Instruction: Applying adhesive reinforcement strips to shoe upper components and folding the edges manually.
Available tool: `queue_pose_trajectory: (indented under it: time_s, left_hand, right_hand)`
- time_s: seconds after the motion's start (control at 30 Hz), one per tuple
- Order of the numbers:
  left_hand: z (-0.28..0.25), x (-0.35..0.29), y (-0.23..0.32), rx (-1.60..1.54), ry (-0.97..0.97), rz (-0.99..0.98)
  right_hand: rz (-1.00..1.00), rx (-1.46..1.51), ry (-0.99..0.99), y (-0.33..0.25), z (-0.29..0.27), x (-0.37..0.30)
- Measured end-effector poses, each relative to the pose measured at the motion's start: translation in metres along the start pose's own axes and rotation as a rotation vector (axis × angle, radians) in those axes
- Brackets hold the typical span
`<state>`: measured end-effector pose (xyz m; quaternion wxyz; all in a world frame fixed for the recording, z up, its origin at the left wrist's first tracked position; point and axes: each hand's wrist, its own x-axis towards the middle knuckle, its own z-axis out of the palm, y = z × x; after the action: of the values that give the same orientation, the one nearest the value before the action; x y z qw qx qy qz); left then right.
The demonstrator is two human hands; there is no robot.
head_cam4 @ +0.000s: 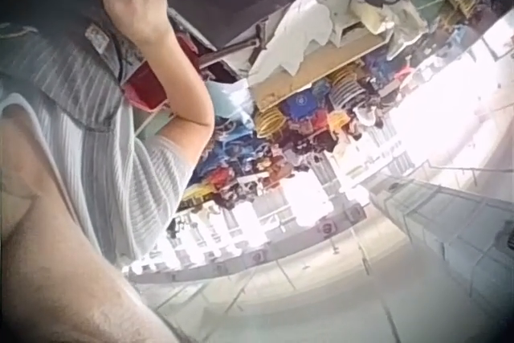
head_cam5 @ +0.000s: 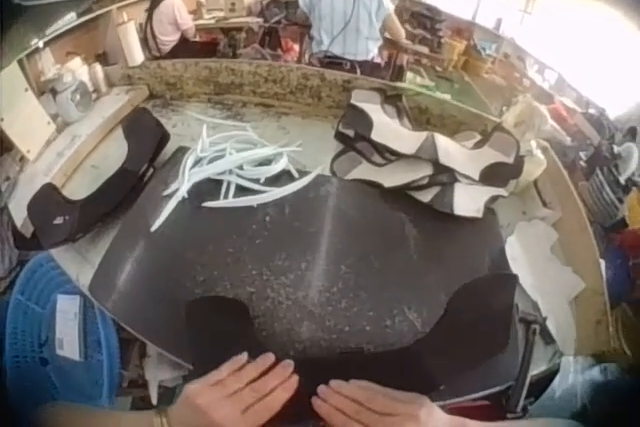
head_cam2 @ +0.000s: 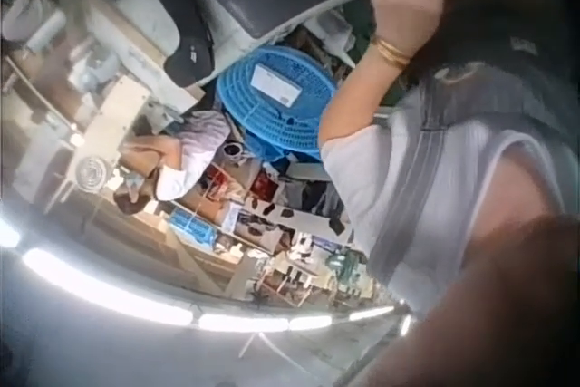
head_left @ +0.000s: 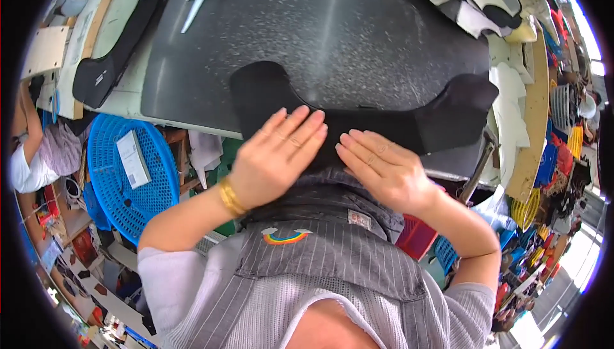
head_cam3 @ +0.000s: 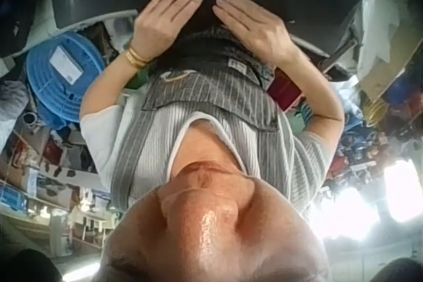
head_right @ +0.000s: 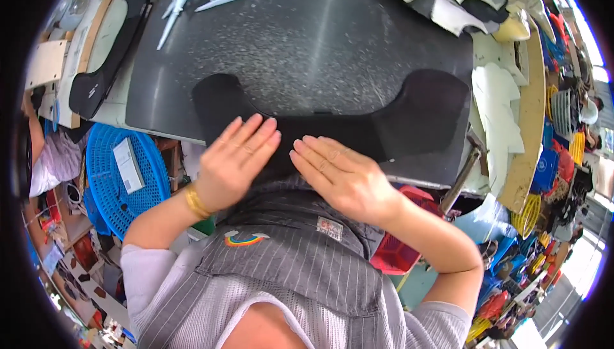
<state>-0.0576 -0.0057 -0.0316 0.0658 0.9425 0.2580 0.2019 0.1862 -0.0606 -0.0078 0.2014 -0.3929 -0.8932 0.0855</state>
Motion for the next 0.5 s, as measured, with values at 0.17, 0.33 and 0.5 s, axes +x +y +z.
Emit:
queue_pose_trajectory:
  time_s: [0.17,0.33,0.5]
  left_hand:
    - [-0.031,0.037,0.004,-0.008,-0.201,0.034]
    - [-0.004,0.058,0.019,-0.216,-0.144,0.094]
    - [-0.005,0.074,0.029,-0.113,-0.25,0.234]
  right_hand:
    - [0.043,-0.111,0.064,0.002,-0.013,-0.011]
    - [0.125,0.124,0.093,0.011,-0.005,-0.019]
    - [0.231,0.093,0.051,0.029,-0.029,-0.048]
